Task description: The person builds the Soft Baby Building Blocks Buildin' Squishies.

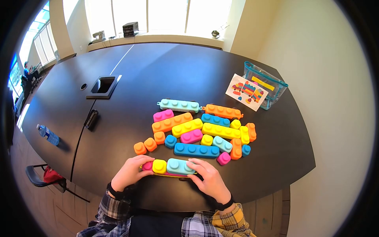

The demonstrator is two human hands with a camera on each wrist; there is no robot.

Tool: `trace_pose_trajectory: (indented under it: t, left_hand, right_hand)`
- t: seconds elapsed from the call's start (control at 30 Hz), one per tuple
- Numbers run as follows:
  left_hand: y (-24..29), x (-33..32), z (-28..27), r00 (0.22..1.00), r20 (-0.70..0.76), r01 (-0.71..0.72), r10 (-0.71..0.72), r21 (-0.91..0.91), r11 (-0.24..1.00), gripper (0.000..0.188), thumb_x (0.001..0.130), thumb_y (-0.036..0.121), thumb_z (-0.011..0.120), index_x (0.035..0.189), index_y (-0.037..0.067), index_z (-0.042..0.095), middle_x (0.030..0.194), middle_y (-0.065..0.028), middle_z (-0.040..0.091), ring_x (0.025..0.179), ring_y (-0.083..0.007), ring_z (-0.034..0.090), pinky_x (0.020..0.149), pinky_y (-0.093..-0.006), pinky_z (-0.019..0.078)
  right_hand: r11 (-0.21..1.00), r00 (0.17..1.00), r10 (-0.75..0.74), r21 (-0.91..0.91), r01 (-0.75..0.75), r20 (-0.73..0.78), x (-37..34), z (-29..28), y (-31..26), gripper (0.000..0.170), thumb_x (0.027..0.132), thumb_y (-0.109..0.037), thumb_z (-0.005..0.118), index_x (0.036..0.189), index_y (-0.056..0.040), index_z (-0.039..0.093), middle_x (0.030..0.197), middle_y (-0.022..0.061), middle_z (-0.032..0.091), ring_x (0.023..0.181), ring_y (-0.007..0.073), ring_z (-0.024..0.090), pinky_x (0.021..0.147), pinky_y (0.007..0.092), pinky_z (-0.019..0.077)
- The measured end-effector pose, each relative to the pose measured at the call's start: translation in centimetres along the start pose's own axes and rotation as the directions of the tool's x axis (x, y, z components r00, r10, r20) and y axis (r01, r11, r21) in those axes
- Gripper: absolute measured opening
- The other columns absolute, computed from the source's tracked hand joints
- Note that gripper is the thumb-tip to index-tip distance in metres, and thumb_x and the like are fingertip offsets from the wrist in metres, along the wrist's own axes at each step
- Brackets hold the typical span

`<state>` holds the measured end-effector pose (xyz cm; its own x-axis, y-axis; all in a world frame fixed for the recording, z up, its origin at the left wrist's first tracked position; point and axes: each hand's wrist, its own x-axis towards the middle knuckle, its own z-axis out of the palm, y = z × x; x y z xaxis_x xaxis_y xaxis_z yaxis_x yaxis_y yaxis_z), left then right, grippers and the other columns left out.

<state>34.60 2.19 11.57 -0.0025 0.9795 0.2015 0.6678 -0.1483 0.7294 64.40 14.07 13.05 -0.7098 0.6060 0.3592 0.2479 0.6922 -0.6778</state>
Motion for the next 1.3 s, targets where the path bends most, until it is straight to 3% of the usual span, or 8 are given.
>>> trace_pose_trajectory:
  t: [0.47, 0.63, 0.97, 1.3]
  left_hand:
    - [0.1, -0.1, 0.4, 0.998, -0.045, 0.044, -0.045, -0.022, 0.999, 0.046, 0.080, 0.014, 0.089, 0.122, 0.003, 0.073, 0.117, -0.0141, 0.076, 0.106, -0.0342, 0.072, 0.095, -0.0403, 0.0579]
    - [0.0, 0.0, 0.1, 0.998, -0.036, 0.041, -0.042, -0.018, 0.999, 0.046, 0.080, 0.014, 0.089, 0.122, 0.003, 0.073, 0.116, -0.0140, 0.076, 0.105, -0.0343, 0.072, 0.094, -0.0404, 0.0579]
    - [-0.1, 0.1, 0.3, 0.999, -0.035, 0.033, -0.034, -0.040, 0.999, 0.046, 0.081, 0.015, 0.089, 0.122, 0.004, 0.073, 0.115, -0.0141, 0.076, 0.103, -0.0346, 0.072, 0.092, -0.0405, 0.0582]
    - [0.1, 0.4, 1.0, 0.998, -0.028, 0.056, -0.057, -0.054, 0.997, 0.046, 0.081, 0.017, 0.089, 0.122, 0.004, 0.073, 0.117, -0.0144, 0.076, 0.106, -0.0338, 0.073, 0.095, -0.0405, 0.0582]
  right_hand:
    - [0.995, 0.997, -0.066, -0.076, 0.069, 0.047, 0.1, -0.3, 0.3, 0.041, 0.088, -0.008, 0.081, 0.127, -0.0074, 0.071, 0.132, 0.0149, 0.070, 0.115, 0.0382, 0.069, 0.098, 0.0445, 0.0574]
    - [0.972, 0.992, -0.096, -0.207, 0.110, 0.076, 0.3, -0.4, -0.3, 0.042, 0.084, -0.006, 0.084, 0.124, -0.0066, 0.072, 0.130, 0.0146, 0.070, 0.112, 0.0368, 0.070, 0.094, 0.0429, 0.0588]
    - [0.986, 0.999, -0.043, -0.163, 0.047, 0.025, -0.3, -0.4, -1.0, 0.040, 0.090, -0.012, 0.080, 0.129, -0.0094, 0.070, 0.134, 0.0143, 0.069, 0.113, 0.0367, 0.070, 0.096, 0.0439, 0.0576]
    - [0.983, 0.999, -0.006, -0.184, -0.002, -0.043, 0.0, -0.3, -0.9, 0.037, 0.090, -0.009, 0.080, 0.125, -0.0038, 0.069, 0.125, 0.0132, 0.072, 0.112, 0.0351, 0.070, 0.096, 0.0432, 0.0576]
